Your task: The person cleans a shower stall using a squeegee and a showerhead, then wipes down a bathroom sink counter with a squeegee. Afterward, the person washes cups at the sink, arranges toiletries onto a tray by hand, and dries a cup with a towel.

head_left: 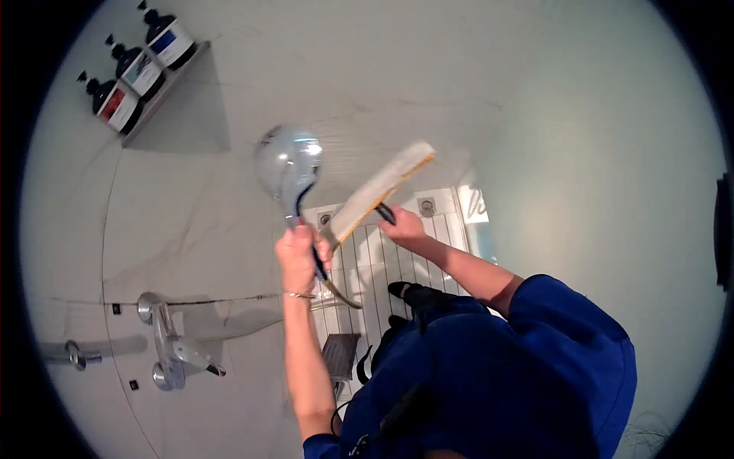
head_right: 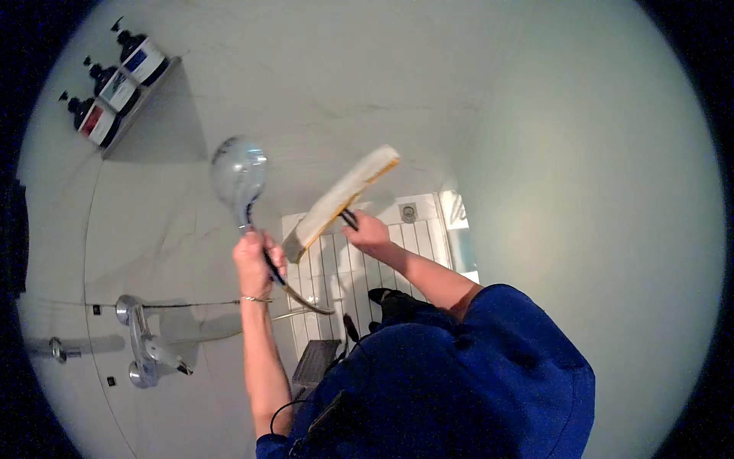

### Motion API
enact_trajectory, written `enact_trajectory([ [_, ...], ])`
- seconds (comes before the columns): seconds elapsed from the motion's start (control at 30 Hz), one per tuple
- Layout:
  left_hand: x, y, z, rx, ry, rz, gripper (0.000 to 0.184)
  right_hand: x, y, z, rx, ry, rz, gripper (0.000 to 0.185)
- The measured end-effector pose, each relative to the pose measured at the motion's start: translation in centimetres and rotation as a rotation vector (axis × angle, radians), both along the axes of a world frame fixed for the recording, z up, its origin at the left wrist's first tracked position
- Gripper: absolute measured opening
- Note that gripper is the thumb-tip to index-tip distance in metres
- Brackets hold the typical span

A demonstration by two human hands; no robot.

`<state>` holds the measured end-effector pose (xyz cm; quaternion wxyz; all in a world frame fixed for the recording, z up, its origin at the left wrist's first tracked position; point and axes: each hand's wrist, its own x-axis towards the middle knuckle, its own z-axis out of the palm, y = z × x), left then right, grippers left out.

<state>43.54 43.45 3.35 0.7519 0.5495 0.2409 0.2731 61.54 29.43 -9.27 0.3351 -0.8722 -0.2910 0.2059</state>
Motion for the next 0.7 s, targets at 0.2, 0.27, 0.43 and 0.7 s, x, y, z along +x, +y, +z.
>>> enact_trajectory([
  [0.2,3.1,0.5,-1.0,0.095,-0.019,0.050,0.038,-1.8,7.4,-0.8,0.041,-0.136,0.250,0.036],
  [0.27,3.0,1.6,-0.9,0.037,0.008,0.095,0.039,-0.7,7.8,-2.4,0.027,-0.223,0.214,0.035],
  [0.43,3.0,2.8,-1.0,0.001,-0.035,0.100,0.044,5.3,8.0,-2.3,0.014,-0.460,0.244,0.029],
  [0.7,5.1,2.2,-2.6,0.009,0.001,0.006,0.047,8.1,9.5,1.5,-0.007,-0.220,0.339,0.036],
])
